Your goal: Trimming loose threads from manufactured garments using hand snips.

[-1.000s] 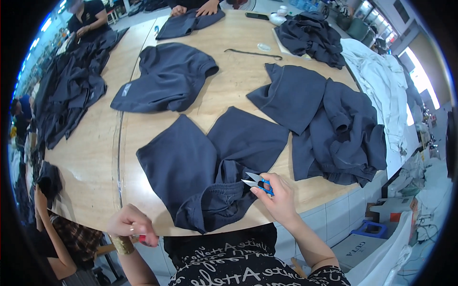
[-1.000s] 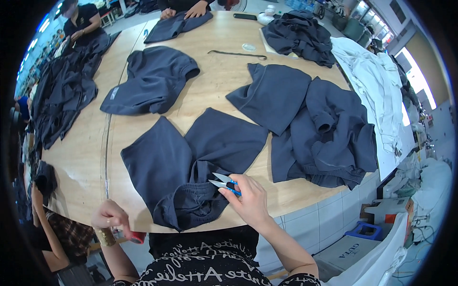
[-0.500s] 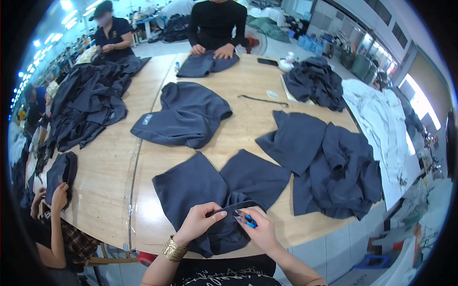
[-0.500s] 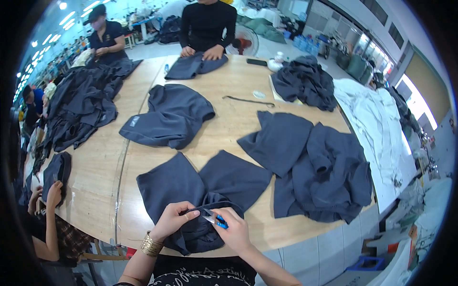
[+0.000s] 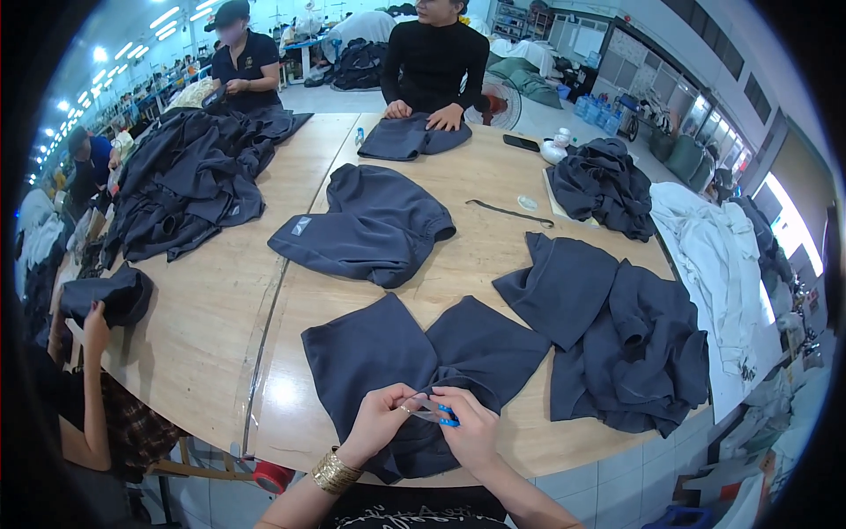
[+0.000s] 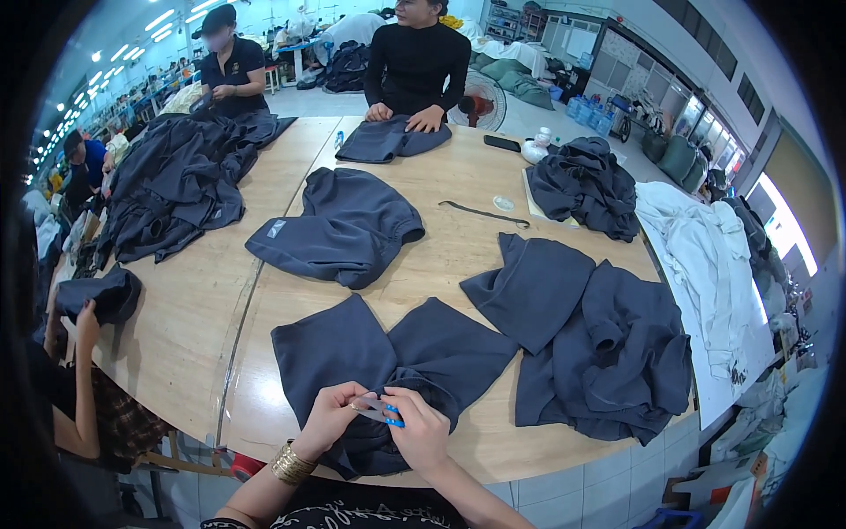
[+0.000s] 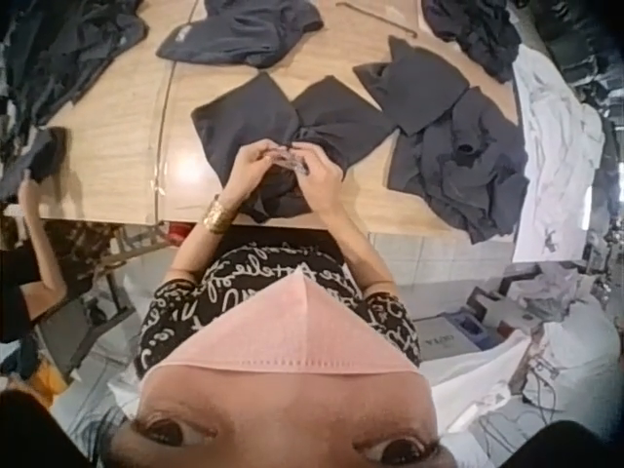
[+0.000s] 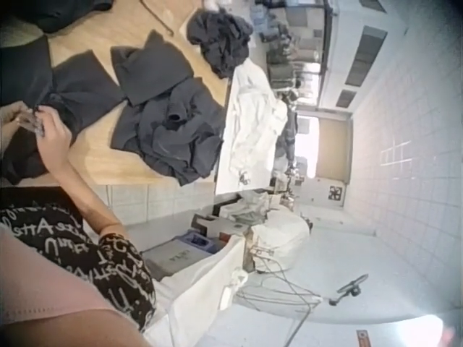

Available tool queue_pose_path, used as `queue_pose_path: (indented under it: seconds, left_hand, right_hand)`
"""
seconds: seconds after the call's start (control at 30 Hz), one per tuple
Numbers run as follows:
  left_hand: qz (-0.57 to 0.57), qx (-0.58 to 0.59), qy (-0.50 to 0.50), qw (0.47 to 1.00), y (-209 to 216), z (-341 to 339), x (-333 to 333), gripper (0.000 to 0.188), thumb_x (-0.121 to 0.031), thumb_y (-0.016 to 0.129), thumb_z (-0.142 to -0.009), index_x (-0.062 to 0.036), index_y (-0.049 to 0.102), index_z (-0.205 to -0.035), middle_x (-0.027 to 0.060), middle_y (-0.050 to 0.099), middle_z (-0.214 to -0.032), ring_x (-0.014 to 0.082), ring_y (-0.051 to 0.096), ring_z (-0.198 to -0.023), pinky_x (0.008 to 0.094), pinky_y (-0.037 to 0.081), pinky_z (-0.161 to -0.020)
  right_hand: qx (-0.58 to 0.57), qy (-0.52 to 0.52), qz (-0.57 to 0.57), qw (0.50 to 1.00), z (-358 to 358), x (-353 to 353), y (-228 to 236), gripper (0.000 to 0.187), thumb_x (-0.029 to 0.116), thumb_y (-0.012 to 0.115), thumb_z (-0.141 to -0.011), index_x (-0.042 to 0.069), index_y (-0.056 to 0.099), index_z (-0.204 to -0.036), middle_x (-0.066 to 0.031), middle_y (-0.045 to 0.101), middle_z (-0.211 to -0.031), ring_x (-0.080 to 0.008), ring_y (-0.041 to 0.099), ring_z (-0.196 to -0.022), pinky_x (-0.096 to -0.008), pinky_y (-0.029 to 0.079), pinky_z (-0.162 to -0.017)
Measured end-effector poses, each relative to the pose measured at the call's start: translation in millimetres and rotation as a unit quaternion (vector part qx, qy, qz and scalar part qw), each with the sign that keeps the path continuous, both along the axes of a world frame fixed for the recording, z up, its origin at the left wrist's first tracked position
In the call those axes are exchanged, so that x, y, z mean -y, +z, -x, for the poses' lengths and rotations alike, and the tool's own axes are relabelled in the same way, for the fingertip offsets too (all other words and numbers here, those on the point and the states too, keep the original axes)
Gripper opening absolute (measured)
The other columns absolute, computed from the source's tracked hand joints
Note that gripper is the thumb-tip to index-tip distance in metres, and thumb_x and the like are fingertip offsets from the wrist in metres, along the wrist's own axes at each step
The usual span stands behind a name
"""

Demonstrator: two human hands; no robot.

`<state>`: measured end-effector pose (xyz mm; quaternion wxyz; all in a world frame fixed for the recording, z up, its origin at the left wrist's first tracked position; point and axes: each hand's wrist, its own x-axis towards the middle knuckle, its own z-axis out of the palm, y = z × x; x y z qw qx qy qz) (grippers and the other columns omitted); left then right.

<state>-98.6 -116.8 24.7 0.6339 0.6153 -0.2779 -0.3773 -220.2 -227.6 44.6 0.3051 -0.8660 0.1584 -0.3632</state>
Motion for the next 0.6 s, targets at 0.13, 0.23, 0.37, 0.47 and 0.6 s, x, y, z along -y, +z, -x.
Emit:
queue_pose_path:
  seconds: [0.13,0.23,0.37,0.47,0.6]
  left_hand:
    - [0.013,-0.008,0.007,1.0,-5.6,2.2,-2.4,0.013,-0.01,0.061,-0.092,0.0019,0.064,-0.09,-0.0068,0.056,-0.069,-0.0012,0.043,-0.065,0.0171,0.035,-0.055]
    - [0.018,-0.015,0.011,1.0,2.4,6.4,-3.8,0.013,-0.011,0.062,-0.092,0.002,0.064,-0.09,-0.0067,0.057,-0.069,-0.0013,0.044,-0.065,0.0166,0.036,-0.056]
    - [-0.002,0.005,0.01,1.0,12.9,13.5,-7.4,0.014,-0.012,0.062,-0.092,0.0012,0.065,-0.088,-0.0065,0.059,-0.07,-0.001,0.045,-0.066,0.0163,0.037,-0.057]
    - [0.012,0.025,0.014,1.0,9.4,7.6,-2.5,0.017,-0.016,0.064,-0.091,-0.0003,0.065,-0.085,-0.0069,0.057,-0.071,-0.0009,0.045,-0.068,0.0173,0.037,-0.058]
    - [0.024,-0.019,0.026,0.999,34.5,1.5,-7.1,0.015,-0.013,0.063,-0.091,0.0012,0.062,-0.086,-0.0083,0.054,-0.071,-0.0022,0.042,-0.067,0.0153,0.034,-0.057]
  right_hand:
    - [-0.037,-0.008,0.003,0.999,4.6,-1.4,4.6,0.02,0.0,0.071,-0.071,0.005,0.065,-0.089,-0.0055,0.067,-0.099,-0.0229,0.067,-0.074,-0.0302,0.053,-0.061]
    - [-0.007,-0.002,-0.008,1.0,7.2,-4.2,9.3,0.019,0.0,0.071,-0.071,0.005,0.064,-0.088,-0.0064,0.066,-0.096,-0.0233,0.066,-0.073,-0.0309,0.053,-0.061]
    - [-0.01,0.002,-0.02,1.0,11.6,-10.8,7.3,0.019,-0.001,0.07,-0.071,0.004,0.063,-0.087,-0.0076,0.065,-0.094,-0.0246,0.066,-0.075,-0.0318,0.052,-0.062]
    - [0.028,-0.003,-0.022,0.999,8.8,-3.8,7.4,0.02,-0.006,0.065,-0.071,0.004,0.062,-0.088,-0.0104,0.063,-0.09,-0.0275,0.064,-0.075,-0.0336,0.052,-0.063]
    - [0.023,0.061,-0.098,0.993,16.0,-6.4,34.3,0.023,-0.012,0.06,-0.068,0.001,0.06,-0.087,-0.0089,0.06,-0.087,-0.0208,0.061,-0.072,-0.0303,0.049,-0.061]
